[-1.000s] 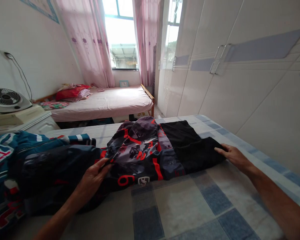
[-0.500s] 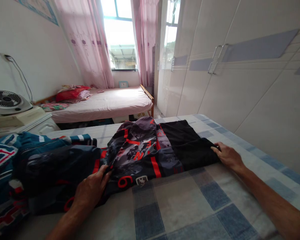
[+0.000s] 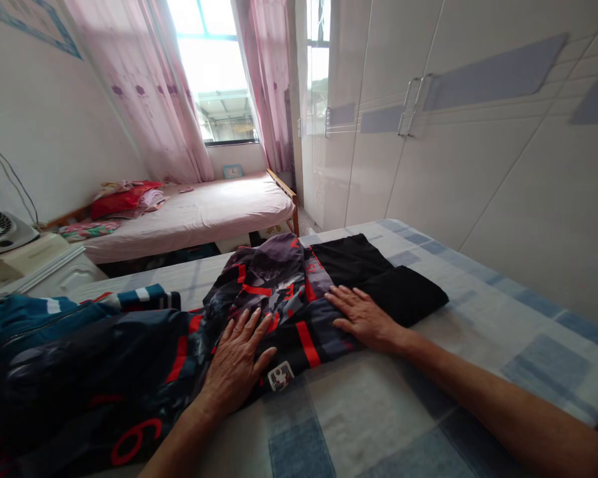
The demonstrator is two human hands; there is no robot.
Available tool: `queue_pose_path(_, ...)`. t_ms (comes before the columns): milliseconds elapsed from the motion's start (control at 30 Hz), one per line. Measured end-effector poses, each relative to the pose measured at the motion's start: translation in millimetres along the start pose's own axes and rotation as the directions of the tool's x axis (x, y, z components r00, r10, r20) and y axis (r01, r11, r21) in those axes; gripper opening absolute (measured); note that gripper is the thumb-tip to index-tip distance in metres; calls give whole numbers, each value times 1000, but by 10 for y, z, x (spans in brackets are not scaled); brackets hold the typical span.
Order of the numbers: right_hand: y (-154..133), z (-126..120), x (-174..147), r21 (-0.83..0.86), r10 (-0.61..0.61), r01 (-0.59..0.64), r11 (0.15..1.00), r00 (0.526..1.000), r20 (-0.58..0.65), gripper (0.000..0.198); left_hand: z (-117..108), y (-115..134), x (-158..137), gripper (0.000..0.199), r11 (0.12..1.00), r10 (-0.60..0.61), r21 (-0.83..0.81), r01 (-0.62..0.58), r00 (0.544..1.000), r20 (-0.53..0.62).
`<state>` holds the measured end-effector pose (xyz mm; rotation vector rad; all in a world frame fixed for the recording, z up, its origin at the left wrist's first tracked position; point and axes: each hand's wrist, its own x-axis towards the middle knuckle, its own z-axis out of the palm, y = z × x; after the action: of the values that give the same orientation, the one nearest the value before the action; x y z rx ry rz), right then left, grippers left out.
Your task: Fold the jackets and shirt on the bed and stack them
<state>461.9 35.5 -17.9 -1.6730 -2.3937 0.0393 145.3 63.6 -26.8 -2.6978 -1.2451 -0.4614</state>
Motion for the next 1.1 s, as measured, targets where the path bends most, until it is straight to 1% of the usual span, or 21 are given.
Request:
queue_pose_path(33,280,8,-70,-36,106,-106,994,994,2,59,18,-33,-34,57,1000,-16,0,16,1000,0)
queue_pose_path(67,570,3,-147,-78,234,-235,969,972,-17,59,21,-56,-58,57,1000,-27,-2,27,1000,1)
queue_pose_path(100,848,-11,-224,-114,366,-369,923,930,-45,61,15,-68,-73,58,999,-31,-4,31,1000,2)
queue_pose_path(133,1095,-27,-294,-137,467,-471,871,882,-64,63,6,-71,-77,58,999,-35,-7,35,999,2)
queue_pose_path(167,1297,-39,-353,-149,534,-539,829,842,-77,65,-3,-68,-75,59,999,-36,-9,36,999,1)
queue_pose_path(233,1552,-41,-434,-178,578,-584,792,811,-89,66,-11,-52,-63,60,999,-44,-15,43,999,-1)
queue_pose_path(300,1652,-2,-483,-206,565,-573,793,819,-103,65,-6,-37,-54,60,998,-52,-22,52,999,0)
queue_pose_path(433,1747,106,-559,-218,489,-512,831,859,-152,59,1,-13,-57,58,996,-78,-50,78,997,9)
queue_pose_path(467,1777,107,-558,-210,486,-512,833,858,-164,57,-2,-8,-58,58,994,-87,-59,87,996,15)
queue_pose_path(533,1804,54,-483,-200,507,-541,817,839,-197,56,-13,4,-54,58,991,-104,-78,106,994,33)
queue_pose_path(600,1725,-62,-271,-192,500,-549,813,828,-252,58,-27,16,-47,58,987,-119,-99,123,992,50)
queue_pose_path(633,1631,-129,-109,-179,468,-525,832,838,-281,59,-33,21,-44,59,985,-124,-110,129,991,55)
queue_pose_path(700,1343,-242,312,-126,359,-413,902,880,-312,57,-45,29,-40,60,981,-134,-132,142,989,63)
queue_pose_path(767,983,-285,806,-49,242,-266,963,929,-279,53,-55,34,-41,60,976,-144,-153,154,987,70)
queue_pose_path(867,483,-218,1524,0,156,-161,987,962,-223,48,-68,37,-46,59,967,-157,-190,169,984,78)
queue_pose_path(933,228,-133,1916,-42,105,-116,992,971,-216,46,-73,38,-51,59,959,-166,-221,178,984,72)
queue_pose_path(967,123,-92,2079,-86,59,-79,993,975,-216,46,-74,37,-53,60,955,-169,-237,180,983,65)
queue_pose_path(1033,-56,-23,2341,-192,-74,36,981,977,-199,48,-75,37,-56,61,947,-172,-265,180,984,54)
queue_pose_path(1100,-202,23,2531,-277,-212,163,947,965,-157,51,-76,35,-56,62,941,-175,-286,184,983,54)
